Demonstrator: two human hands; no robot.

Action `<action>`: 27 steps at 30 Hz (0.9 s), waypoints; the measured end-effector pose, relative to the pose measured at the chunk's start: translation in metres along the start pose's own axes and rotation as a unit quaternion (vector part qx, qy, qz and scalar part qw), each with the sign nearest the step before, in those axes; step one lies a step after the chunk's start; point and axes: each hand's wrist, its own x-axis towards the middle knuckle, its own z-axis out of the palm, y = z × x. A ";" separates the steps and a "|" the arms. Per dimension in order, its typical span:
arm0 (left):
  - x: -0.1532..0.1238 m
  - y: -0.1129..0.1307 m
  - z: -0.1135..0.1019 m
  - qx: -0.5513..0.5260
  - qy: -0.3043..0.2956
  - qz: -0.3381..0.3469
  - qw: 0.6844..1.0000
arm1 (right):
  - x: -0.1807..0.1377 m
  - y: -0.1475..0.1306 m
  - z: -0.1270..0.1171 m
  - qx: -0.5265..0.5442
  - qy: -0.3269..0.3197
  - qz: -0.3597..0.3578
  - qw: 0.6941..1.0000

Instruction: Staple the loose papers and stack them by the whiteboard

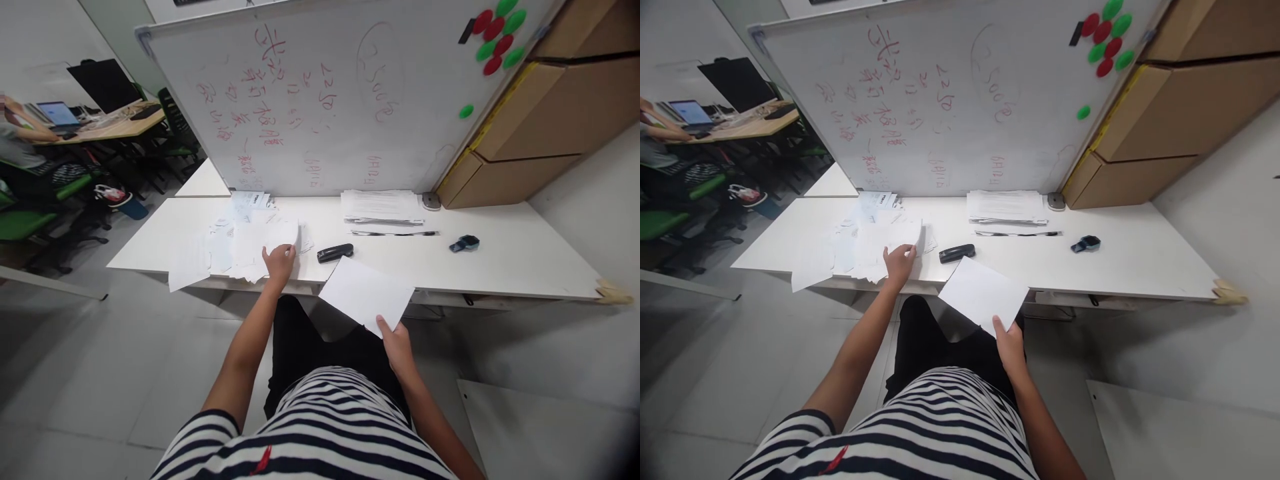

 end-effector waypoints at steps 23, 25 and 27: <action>-0.038 0.041 -0.022 -0.119 0.062 0.164 0.977 | -0.008 -0.027 0.030 0.004 -0.103 -0.013 0.995; -0.055 0.047 -0.024 -0.118 0.061 0.193 0.972 | -0.008 -0.039 0.040 -0.007 -0.129 -0.026 0.991; -0.069 0.048 -0.027 -0.112 0.047 0.231 0.965 | -0.005 -0.050 0.053 -0.013 -0.141 -0.030 0.989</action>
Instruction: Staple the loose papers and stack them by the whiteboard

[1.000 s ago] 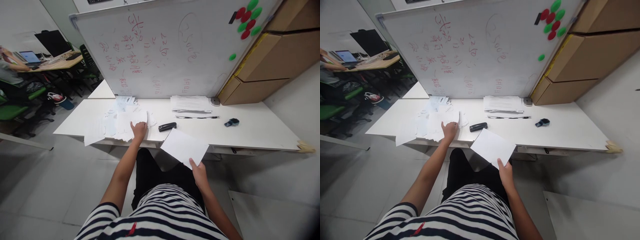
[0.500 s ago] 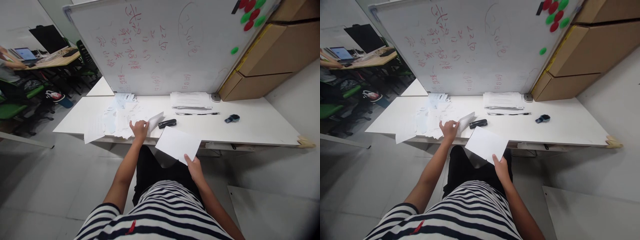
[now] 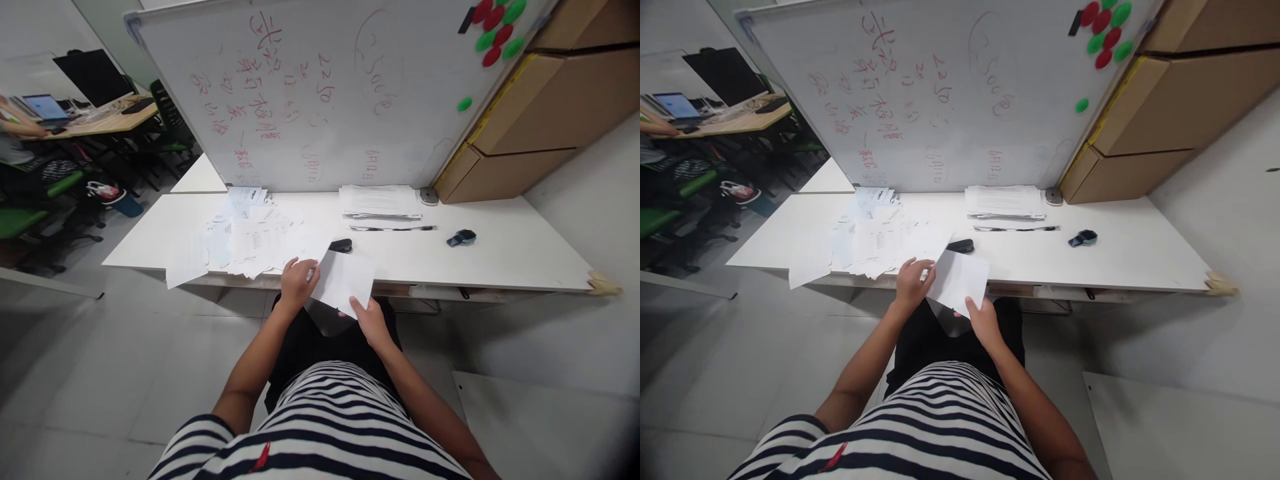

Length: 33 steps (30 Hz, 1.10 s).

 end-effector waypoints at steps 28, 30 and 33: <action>0.066 -0.126 -0.015 -0.063 -0.064 -0.358 0.930 | -0.022 0.020 -0.062 0.026 0.295 -0.022 0.955; 0.077 -0.110 -0.032 -0.044 -0.025 -0.330 0.943 | -0.032 0.031 -0.074 0.061 0.334 -0.028 0.940; 0.085 -0.062 -0.049 0.003 -0.004 -0.244 0.970 | -0.042 0.042 -0.078 0.121 0.352 -0.026 0.928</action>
